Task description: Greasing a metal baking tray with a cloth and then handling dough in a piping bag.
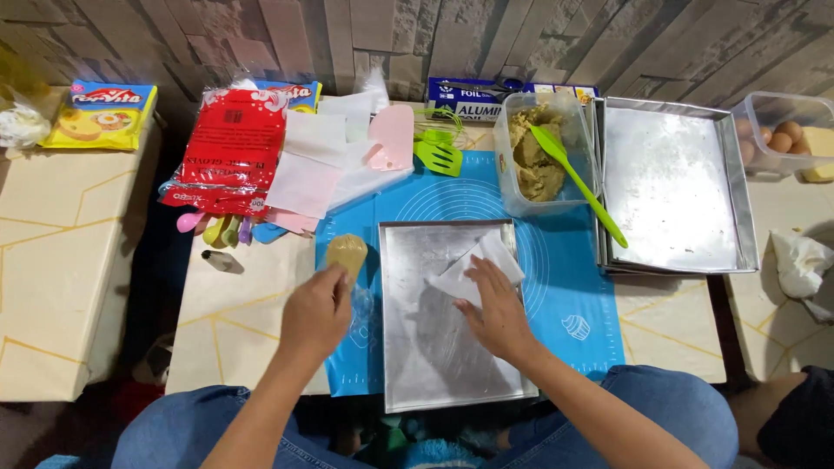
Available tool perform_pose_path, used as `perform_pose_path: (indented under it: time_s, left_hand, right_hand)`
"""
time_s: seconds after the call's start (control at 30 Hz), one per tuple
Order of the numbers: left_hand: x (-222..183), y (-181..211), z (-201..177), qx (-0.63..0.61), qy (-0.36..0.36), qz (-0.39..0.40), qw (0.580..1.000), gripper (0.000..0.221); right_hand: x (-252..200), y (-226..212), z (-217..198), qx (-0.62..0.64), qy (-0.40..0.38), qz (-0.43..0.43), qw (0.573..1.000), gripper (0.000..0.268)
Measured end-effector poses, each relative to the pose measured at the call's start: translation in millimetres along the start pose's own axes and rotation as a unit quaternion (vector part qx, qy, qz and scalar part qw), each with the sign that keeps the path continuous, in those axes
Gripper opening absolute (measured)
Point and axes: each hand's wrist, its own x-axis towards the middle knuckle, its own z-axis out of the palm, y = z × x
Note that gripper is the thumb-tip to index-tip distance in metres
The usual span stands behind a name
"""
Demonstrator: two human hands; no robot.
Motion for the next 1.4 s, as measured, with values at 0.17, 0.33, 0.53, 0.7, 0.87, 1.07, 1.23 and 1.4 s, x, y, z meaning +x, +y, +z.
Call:
perform_pose_path:
  time_s: [0.17, 0.33, 0.53, 0.7, 0.87, 1.07, 1.23, 1.4]
  left_hand:
    - [-26.3, -4.9, 41.2, 0.004, -0.207, -0.049, 0.977, 0.030]
    - [-30.5, 6.5, 45.6, 0.014, -0.325, -0.123, 0.937, 0.028]
    - [-33.4, -12.4, 72.8, -0.009, -0.308, -0.096, 0.946, 0.022]
    - [-32.7, -15.6, 78.7, -0.007, -0.298, -0.099, 0.949, 0.024]
    - [-34.3, -5.0, 70.7, -0.031, -0.295, -0.114, 0.948, 0.019]
    - [-35.4, 11.3, 53.6, -0.053, -0.309, -0.140, 0.939, 0.015]
    - [-32.9, 14.2, 49.3, -0.048, -0.292, -0.163, 0.941, 0.012]
    - [-40.1, 9.0, 57.1, 0.027, -0.124, -0.023, 0.992, 0.015]
  right_hand:
    - [-8.1, 18.3, 28.8, -0.098, -0.050, 0.006, 0.994, 0.091]
    - [4.1, 20.2, 33.7, -0.026, -0.175, 0.076, 0.981, 0.084]
    - [9.4, -5.8, 26.7, 0.062, -0.188, -0.034, 0.980, 0.059]
    - [-12.2, -1.1, 45.7, 0.029, -0.148, -0.158, 0.976, 0.067]
    - [-44.5, -4.3, 59.5, 0.048, -0.117, -0.163, 0.979, 0.066]
    - [1.5, -37.8, -23.3, 0.279, -0.255, 0.272, 0.885, 0.045]
    - [16.4, 3.3, -39.4, 0.567, -0.104, 0.451, 0.681, 0.049]
    - [16.3, 26.1, -61.1, 0.626, 0.006, 0.418, 0.658, 0.044]
